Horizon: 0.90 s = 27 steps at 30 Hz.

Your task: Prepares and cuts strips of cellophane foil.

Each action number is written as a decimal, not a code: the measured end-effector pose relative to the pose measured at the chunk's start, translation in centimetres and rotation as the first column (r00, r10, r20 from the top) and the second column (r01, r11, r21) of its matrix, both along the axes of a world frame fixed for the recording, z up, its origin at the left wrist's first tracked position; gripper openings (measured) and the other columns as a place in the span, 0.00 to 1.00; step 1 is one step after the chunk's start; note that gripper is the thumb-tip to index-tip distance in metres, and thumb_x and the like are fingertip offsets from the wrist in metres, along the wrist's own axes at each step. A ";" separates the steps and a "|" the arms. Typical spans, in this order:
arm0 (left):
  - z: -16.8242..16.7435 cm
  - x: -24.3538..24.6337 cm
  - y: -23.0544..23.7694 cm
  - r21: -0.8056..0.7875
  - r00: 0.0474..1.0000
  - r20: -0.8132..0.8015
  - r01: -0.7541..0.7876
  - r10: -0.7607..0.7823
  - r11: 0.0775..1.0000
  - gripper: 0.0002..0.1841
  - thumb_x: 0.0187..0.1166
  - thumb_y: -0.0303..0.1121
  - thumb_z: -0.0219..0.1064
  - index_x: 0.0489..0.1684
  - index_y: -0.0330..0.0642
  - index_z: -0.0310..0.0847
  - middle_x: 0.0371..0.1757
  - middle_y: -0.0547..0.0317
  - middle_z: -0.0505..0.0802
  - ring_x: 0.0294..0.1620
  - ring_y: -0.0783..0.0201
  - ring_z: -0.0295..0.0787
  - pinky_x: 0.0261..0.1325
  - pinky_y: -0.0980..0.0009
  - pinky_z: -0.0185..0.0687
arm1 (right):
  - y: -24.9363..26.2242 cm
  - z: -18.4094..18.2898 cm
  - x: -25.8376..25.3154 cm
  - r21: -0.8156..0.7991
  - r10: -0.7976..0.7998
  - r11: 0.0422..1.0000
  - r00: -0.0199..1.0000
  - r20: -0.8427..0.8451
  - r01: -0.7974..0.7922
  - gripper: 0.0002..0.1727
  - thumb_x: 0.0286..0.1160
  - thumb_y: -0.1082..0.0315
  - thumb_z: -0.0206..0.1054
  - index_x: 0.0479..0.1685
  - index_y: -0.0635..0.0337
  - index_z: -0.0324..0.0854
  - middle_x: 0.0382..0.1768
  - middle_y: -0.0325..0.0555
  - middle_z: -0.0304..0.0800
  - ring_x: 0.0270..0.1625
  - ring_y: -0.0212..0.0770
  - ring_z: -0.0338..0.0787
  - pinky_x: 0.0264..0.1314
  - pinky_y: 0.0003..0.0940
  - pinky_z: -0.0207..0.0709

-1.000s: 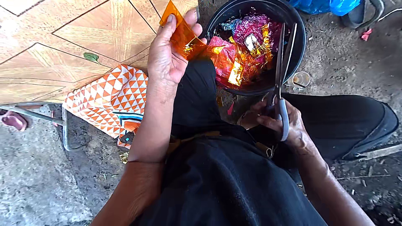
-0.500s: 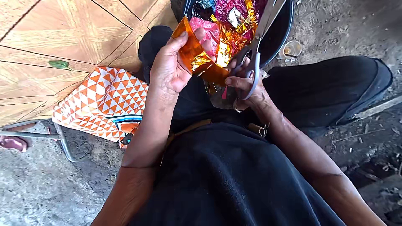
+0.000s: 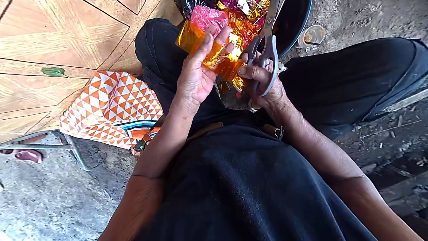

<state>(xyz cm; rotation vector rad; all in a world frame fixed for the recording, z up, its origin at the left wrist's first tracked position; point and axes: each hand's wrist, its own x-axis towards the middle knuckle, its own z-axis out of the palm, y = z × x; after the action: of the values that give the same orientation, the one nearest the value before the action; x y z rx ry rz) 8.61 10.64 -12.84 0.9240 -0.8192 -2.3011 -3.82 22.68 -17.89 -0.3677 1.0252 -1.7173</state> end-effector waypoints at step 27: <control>4.1 0.7 -4.1 -0.278 0.966 -0.137 -0.250 0.219 0.928 0.22 0.98 0.37 0.33 0.61 0.40 0.77 0.36 0.54 0.91 0.37 0.54 0.94 0.47 0.52 0.94 | 4.1 1.0 0.1 0.046 0.108 0.994 0.981 -0.159 -0.101 0.14 0.64 0.76 0.69 0.47 0.55 0.76 0.28 0.43 0.83 0.26 0.36 0.86 0.28 0.29 0.86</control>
<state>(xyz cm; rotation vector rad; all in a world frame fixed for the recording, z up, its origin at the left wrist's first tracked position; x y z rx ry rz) 9.35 6.52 -8.79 0.7206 -0.9210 -1.9392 -3.71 26.81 -16.87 -0.5342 1.1334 -1.5916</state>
